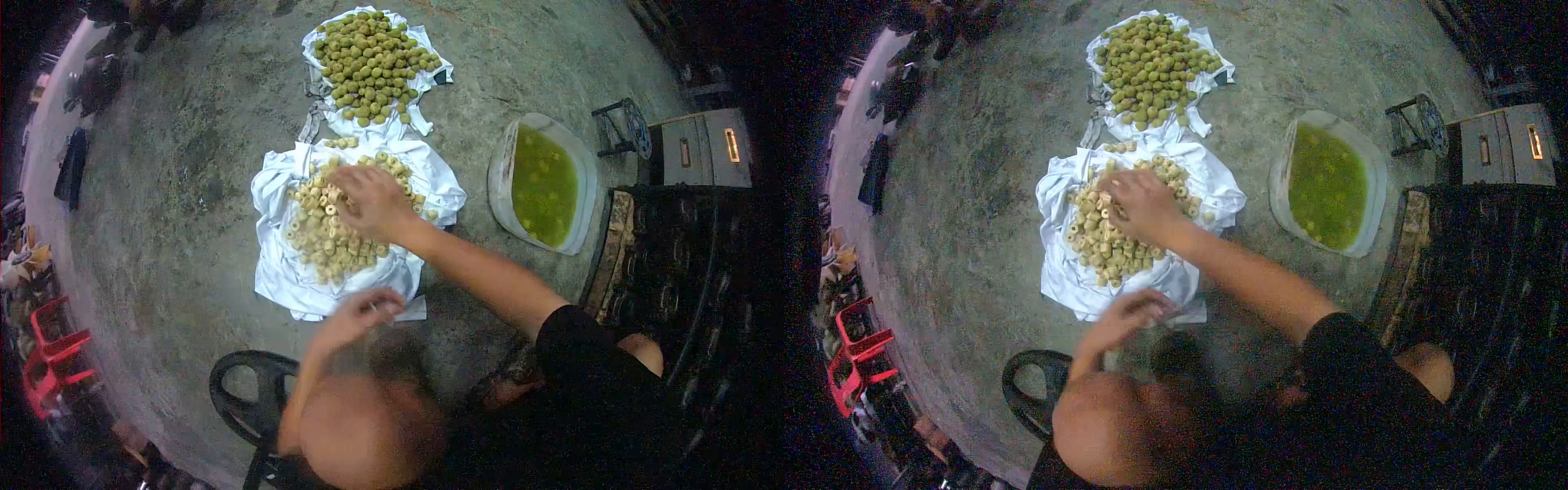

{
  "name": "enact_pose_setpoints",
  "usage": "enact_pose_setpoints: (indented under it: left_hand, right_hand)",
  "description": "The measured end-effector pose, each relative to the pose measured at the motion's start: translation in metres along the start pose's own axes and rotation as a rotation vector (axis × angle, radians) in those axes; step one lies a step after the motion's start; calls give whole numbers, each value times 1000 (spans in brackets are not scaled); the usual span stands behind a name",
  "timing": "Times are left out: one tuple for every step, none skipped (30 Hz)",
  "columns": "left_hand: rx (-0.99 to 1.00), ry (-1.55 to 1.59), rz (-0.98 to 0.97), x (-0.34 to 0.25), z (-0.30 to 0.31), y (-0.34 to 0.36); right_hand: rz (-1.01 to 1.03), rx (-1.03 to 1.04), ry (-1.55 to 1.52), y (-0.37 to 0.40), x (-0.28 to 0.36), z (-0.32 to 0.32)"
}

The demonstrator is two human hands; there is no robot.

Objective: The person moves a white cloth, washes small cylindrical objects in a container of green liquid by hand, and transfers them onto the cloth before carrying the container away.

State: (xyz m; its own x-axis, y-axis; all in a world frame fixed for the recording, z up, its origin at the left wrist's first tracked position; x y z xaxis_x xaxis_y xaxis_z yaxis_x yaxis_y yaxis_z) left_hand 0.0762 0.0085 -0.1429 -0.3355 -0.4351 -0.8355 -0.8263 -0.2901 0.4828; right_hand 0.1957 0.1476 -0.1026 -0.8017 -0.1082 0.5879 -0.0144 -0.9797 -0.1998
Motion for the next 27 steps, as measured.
enact_pose_setpoints:
  left_hand:
    - [-106, -44, -91, -17, 38, -6]
    - [-295, -73, -135, -54, 73, -10]
    - [-452, -282, -179, -91, 105, -22]
    - [-561, -453, -198, -107, 142, -42]
    - [-625, -719, -293, -130, 168, -62]
    - [-671, -879, -404, -133, 199, -92]
    - [-704, -925, -382, -134, 223, -120]
    - [-712, -1074, -351, -129, 241, -146]
    - [-677, -1116, -298, -121, 249, -167]
    - [-645, -1158, -244, -116, 255, -182]
    - [-613, -1200, -189, -108, 261, -193]
    - [-580, -1218, -164, -104, 262, -200]
    - [-548, -1235, -140, -100, 261, -205]
    - [-515, -1252, -116, -96, 260, -210]
    - [-483, -1269, -93, -92, 260, -213]
    - [-470, -1224, -76, -93, 258, -210]
    - [-457, -1180, -57, -92, 255, -206]
    - [-443, -1138, -38, -90, 252, -202]
    - [-456, -1212, -64, -96, 246, -198]
    - [-469, -1286, -89, -101, 240, -193]
    - [-481, -1360, -118, -104, 239, -191]
    - [-508, -1344, -132, -100, 243, -192]
    - [-534, -1399, -139, -99, 246, -191]
    - [-558, -1455, -146, -107, 240, -185]
    - [-583, -1513, -155, -112, 236, -182]
    - [-568, -1481, -109, -110, 236, -182]
    - [-552, -1449, -63, -107, 237, -184]
  right_hand:
    - [-59, -3, -68, -1, -7, 8]
    - [-104, -44, -48, 0, -20, 12]
    - [-149, -88, -25, 0, -35, 16]
    - [-190, -133, -1, -2, -48, 22]
    - [-230, -88, -6, -7, -60, 22]
    - [-274, -43, -11, -10, -71, 22]
    - [-322, 2, -16, -14, -82, 20]
    - [-335, -9, -2, -20, -92, 20]
    - [-317, 21, 8, -27, -98, 16]
    - [-294, 51, 16, -35, -102, 13]
    - [-271, 81, 22, -45, -106, 9]
    - [-274, 141, 54, -54, -112, 2]
    - [-212, 143, 67, -63, -110, -1]
    - [-152, 145, 79, -70, -106, -5]
    - [-89, 147, 91, -77, -102, -10]
    - [-98, 243, 129, -84, -108, -27]
    - [-161, 267, 114, -91, -116, -39]
    - [-224, 291, 97, -96, -121, -51]
    - [-287, 314, 78, -96, -126, -61]
    - [-116, 342, 189, -94, -115, -66]
    - [-124, 331, 171, -96, -114, -67]
    - [-131, 321, 156, -97, -114, -68]
    - [-138, 312, 143, -99, -114, -67]
    - [-163, 318, 143, -98, -121, -73]
    - [-186, 322, 144, -100, -128, -81]
    - [-210, 322, 145, -101, -136, -87]
    - [-196, 312, 150, -103, -131, -84]
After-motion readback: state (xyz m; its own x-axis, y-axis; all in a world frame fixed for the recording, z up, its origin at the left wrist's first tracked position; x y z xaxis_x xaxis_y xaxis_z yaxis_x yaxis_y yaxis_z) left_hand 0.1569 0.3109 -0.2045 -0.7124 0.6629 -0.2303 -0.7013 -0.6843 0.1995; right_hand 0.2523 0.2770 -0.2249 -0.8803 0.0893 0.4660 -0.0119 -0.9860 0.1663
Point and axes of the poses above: each hand's wrist, its own y-axis away from the middle knuckle, its own z-axis out of the back of the hand, x = y × z, the point moved 10 cm from there along -y, towards the middle knuckle, and after that the axes turned 3 degrees about -z, right-handed, at the moved point
